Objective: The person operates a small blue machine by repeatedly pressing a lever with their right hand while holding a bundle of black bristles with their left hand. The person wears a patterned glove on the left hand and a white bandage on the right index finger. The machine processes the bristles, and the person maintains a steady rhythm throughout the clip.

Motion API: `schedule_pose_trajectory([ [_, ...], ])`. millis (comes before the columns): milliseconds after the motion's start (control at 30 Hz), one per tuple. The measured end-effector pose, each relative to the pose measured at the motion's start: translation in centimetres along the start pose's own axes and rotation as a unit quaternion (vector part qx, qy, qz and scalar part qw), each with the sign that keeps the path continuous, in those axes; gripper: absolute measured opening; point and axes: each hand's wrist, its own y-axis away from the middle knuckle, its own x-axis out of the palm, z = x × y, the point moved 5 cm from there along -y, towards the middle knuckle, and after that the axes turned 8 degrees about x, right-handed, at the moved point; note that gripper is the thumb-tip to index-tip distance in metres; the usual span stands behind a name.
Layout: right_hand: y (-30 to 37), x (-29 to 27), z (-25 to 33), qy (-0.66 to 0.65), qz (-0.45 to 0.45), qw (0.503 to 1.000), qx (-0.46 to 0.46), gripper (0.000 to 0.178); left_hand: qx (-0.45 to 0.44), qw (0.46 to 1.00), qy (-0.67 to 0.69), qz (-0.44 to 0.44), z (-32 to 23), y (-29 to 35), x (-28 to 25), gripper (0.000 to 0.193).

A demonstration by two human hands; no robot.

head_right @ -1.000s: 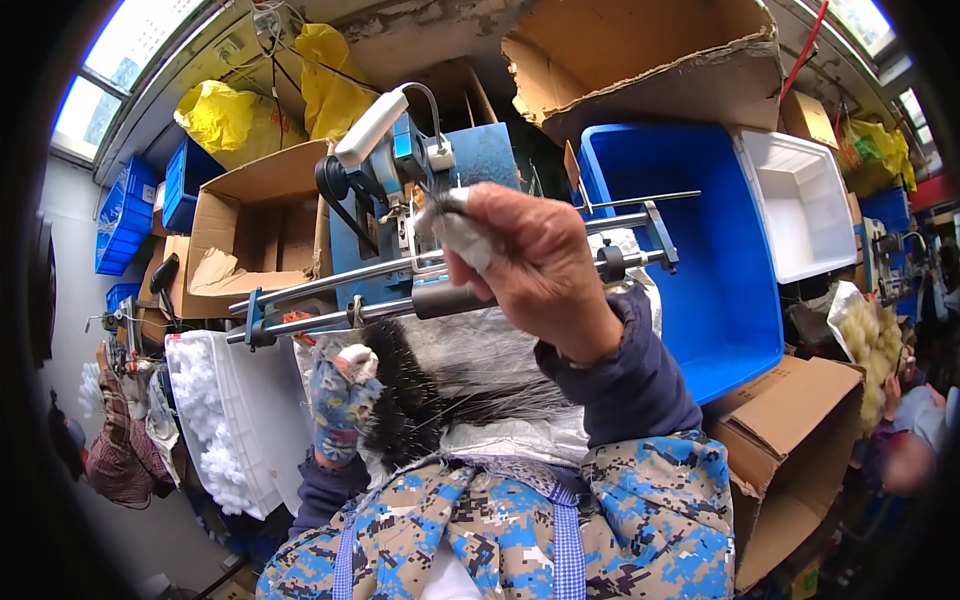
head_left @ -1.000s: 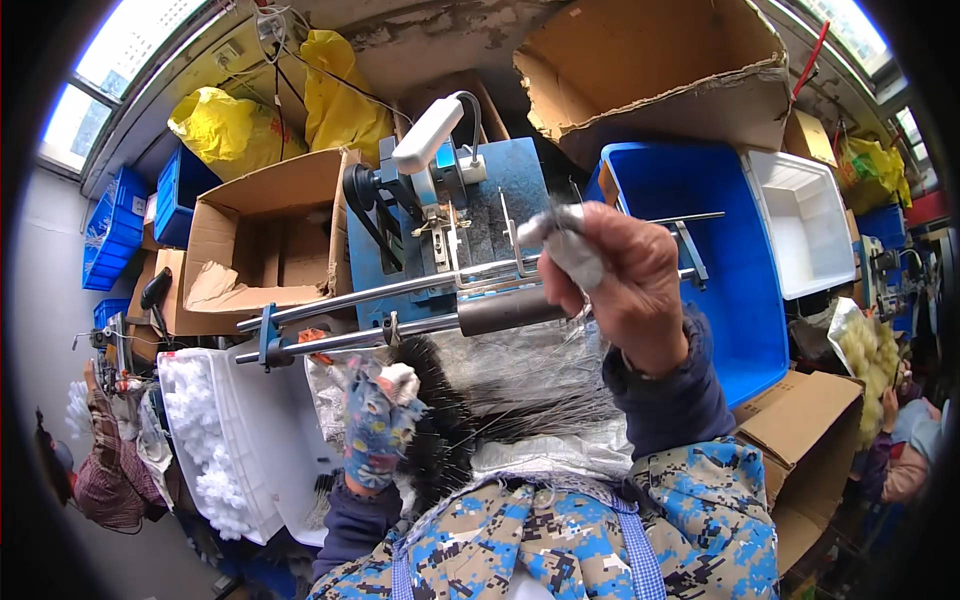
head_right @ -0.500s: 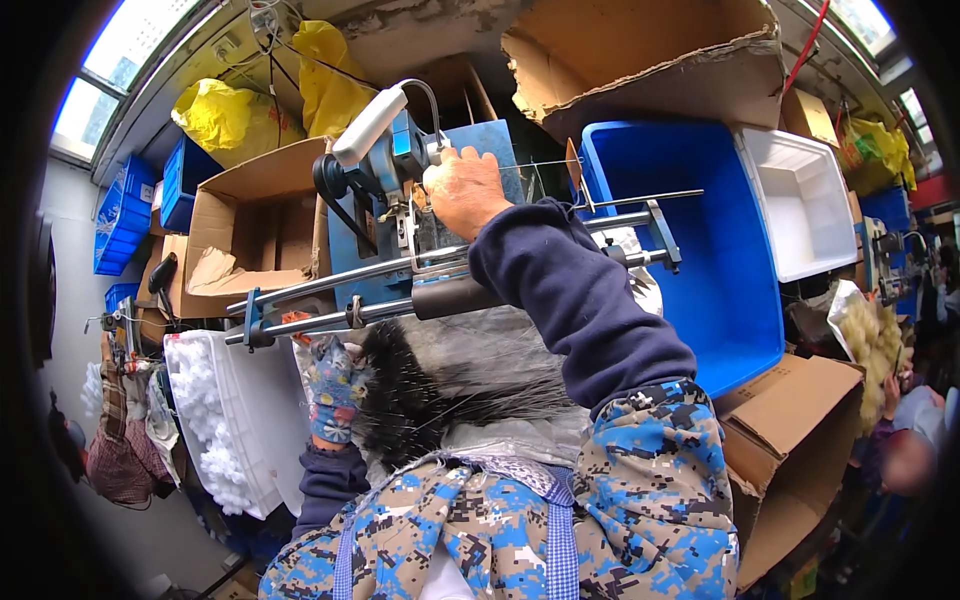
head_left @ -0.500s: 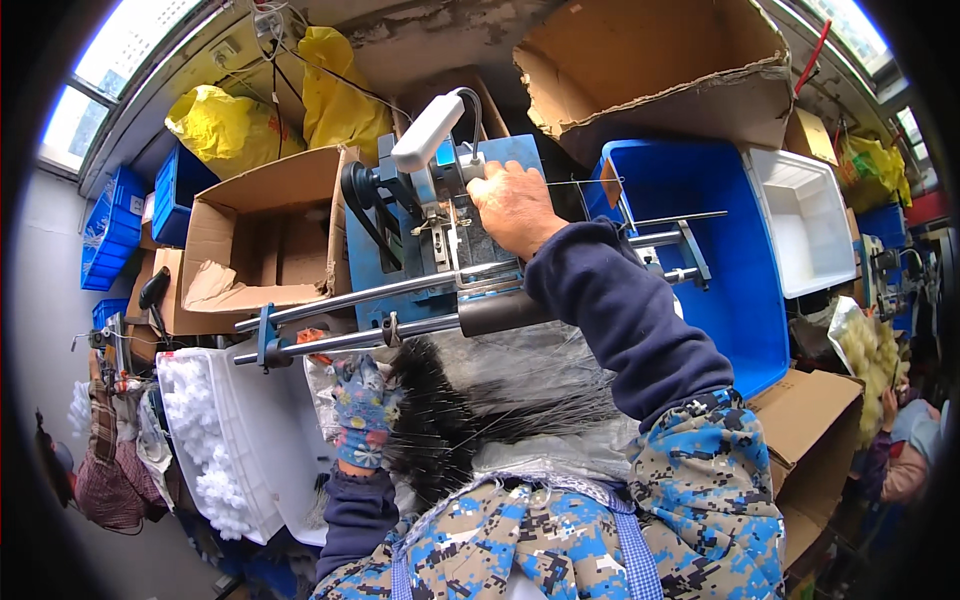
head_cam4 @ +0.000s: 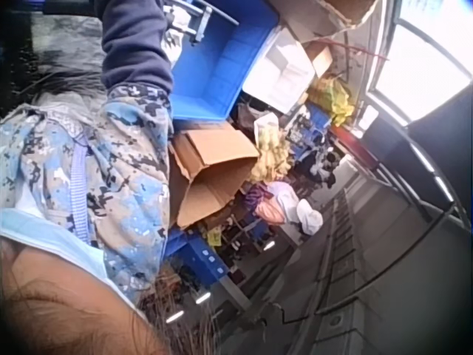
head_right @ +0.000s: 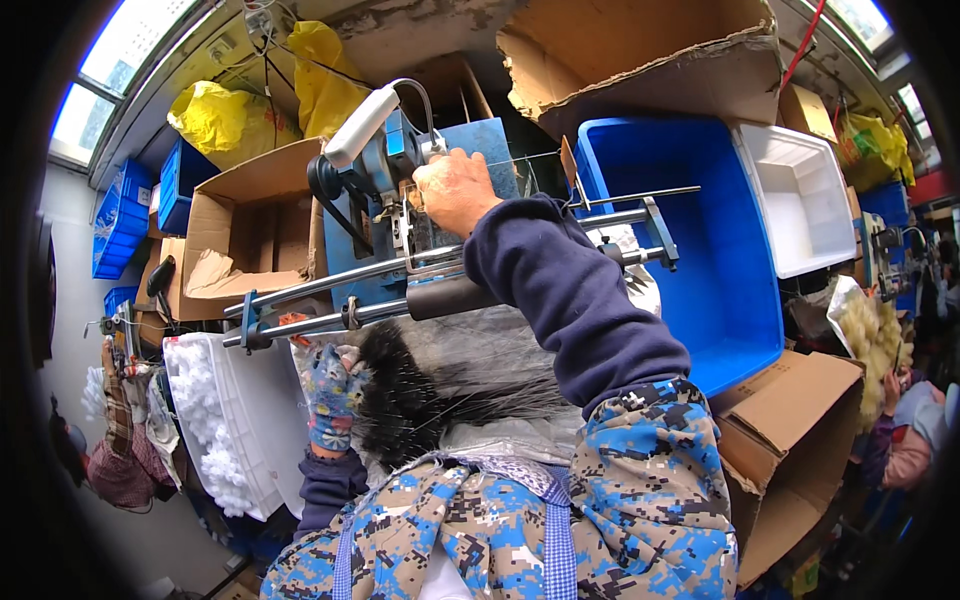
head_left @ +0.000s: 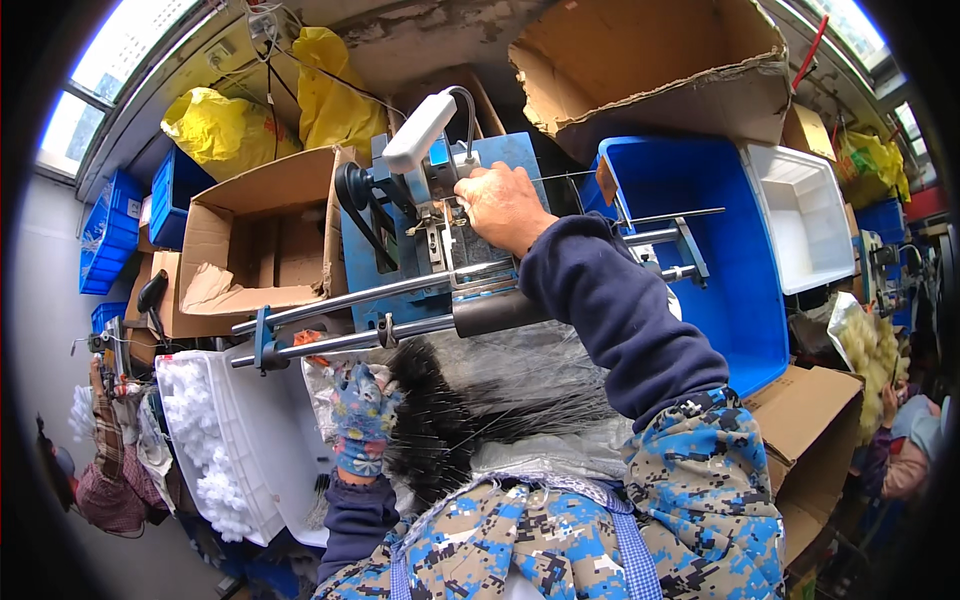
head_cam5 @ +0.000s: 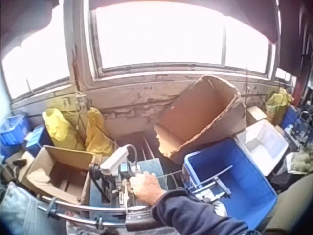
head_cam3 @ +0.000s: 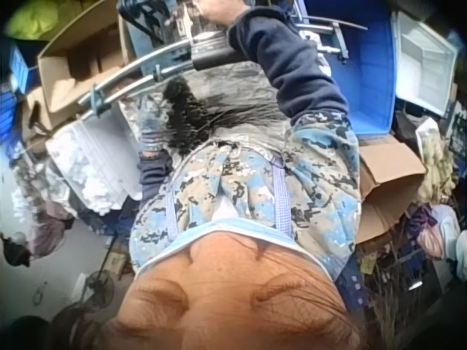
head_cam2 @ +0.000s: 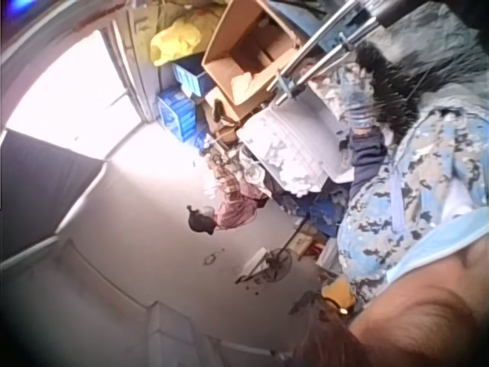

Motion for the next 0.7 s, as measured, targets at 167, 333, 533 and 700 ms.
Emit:
schedule_pose_trajectory([
  [167,0.6,-1.0,-0.4,0.070,0.002,0.997,0.035,0.024,0.074,0.927,-0.365,0.050,-2.1,0.3,-0.1,0.045],
  [333,4.8,-2.5,-0.8,0.102,-0.046,0.994,0.018,0.053,0.146,0.948,-0.281,-0.028,-3.5,0.3,-1.2,0.036],
  [533,5.3,-3.1,-0.3,0.078,0.009,0.994,0.072,0.061,0.291,0.925,-0.231,-0.084,-6.4,-0.5,0.2,0.037],
  [700,4.9,-1.4,0.9,0.073,-0.010,0.996,0.054,0.063,0.225,0.953,-0.190,-0.076,-7.1,0.1,-0.7,0.039],
])
